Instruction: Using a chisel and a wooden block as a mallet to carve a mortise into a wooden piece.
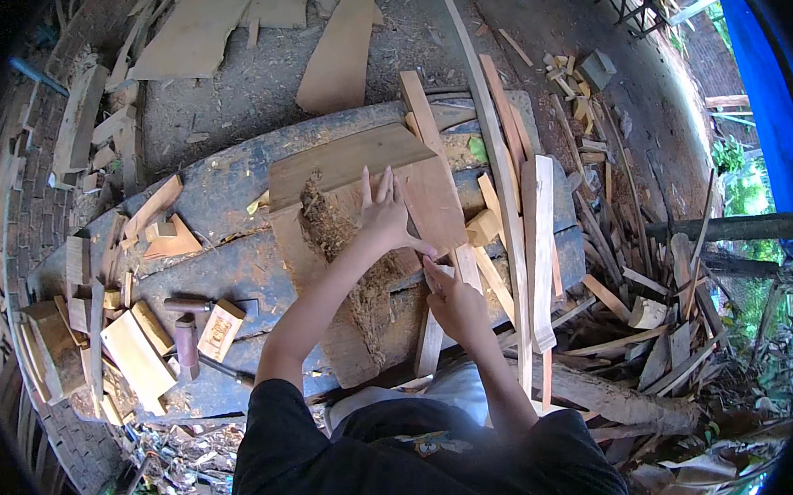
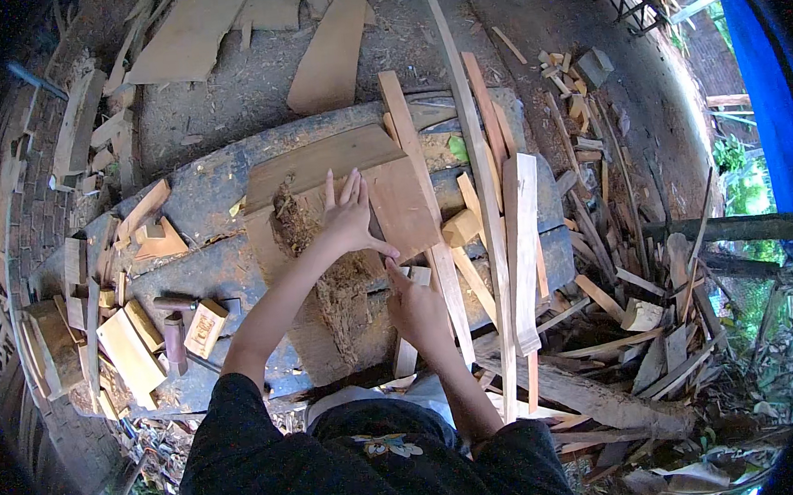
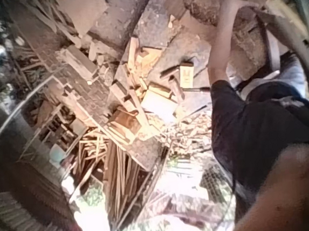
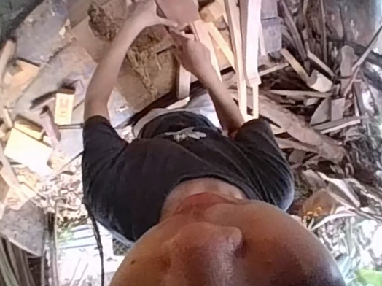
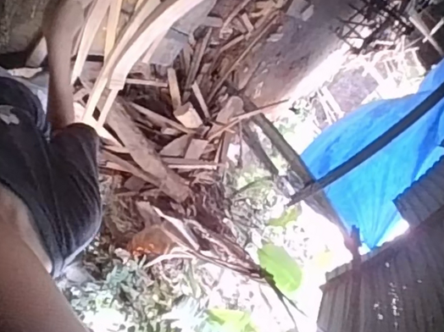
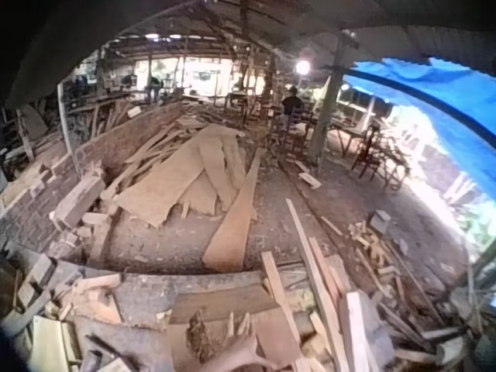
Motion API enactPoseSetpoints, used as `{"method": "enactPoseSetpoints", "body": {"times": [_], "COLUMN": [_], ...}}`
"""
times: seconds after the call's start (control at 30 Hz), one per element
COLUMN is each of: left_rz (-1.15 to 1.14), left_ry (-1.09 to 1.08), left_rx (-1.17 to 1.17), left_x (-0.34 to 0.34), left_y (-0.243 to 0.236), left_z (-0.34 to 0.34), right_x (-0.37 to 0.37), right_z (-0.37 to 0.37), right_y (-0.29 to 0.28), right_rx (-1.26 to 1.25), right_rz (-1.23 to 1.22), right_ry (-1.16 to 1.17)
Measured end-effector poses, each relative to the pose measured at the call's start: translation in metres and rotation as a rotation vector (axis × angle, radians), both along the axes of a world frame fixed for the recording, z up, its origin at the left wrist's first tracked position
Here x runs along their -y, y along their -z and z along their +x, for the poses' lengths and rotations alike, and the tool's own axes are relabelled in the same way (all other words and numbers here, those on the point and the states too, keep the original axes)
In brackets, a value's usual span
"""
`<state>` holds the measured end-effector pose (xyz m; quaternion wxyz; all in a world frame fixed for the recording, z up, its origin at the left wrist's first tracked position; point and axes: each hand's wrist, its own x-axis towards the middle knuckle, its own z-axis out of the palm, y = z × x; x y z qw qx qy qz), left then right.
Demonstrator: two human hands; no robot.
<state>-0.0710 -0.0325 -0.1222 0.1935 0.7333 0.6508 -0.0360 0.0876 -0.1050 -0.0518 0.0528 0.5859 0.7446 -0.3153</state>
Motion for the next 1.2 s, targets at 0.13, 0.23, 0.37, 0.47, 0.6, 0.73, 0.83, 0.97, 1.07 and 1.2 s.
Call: {"method": "enactPoseSetpoints", "body": {"times": [0.13, 0.23, 0.37, 0.47, 0.6, 0.73, 0.83, 0.97, 1.07, 1.2], "left_rz": [-0.02, -0.02, -0.26, -0.223, -0.171, -0.174, -0.349, -0.337, -0.381, -0.398], "left_ry": [0.046, -0.001, 0.014, 0.087, 0.118, 0.087, 0.053, -0.019, -0.019, -0.039], "left_rx": [-0.041, 0.014, 0.136, 0.067, 0.026, -0.012, 0.044, -0.002, 0.012, 0.062], "left_x": [-0.021, -0.055, -0.075, -0.055, -0.06, -0.096, -0.118, -0.135, -0.146, -0.142], "left_y": [0.003, 0.024, 0.028, 0.012, 0.008, 0.02, 0.034, 0.058, 0.057, 0.072], "left_z": [-0.006, -0.036, -0.056, -0.036, -0.04, -0.059, -0.077, -0.094, -0.094, -0.101], "right_x": [-0.014, -0.042, -0.055, -0.04, -0.039, -0.069, -0.085, -0.113, -0.129, -0.137], "right_z": [-0.008, -0.037, -0.043, -0.023, -0.028, -0.051, -0.074, -0.089, -0.097, -0.117], "right_y": [0.022, 0.036, 0.038, 0.025, 0.025, 0.051, 0.051, 0.086, 0.102, 0.107], "right_rx": [-0.056, -0.057, -0.119, -0.105, -0.077, -0.119, -0.114, -0.08, -0.112, -0.012], "right_rz": [0.087, 0.132, 0.2, 0.13, 0.07, 0.155, 0.14, 0.081, 0.155, 0.128], "right_ry": [0.008, 0.019, 0.009, -0.011, -0.009, 0.014, 0.058, 0.074, 0.083, 0.126]}}
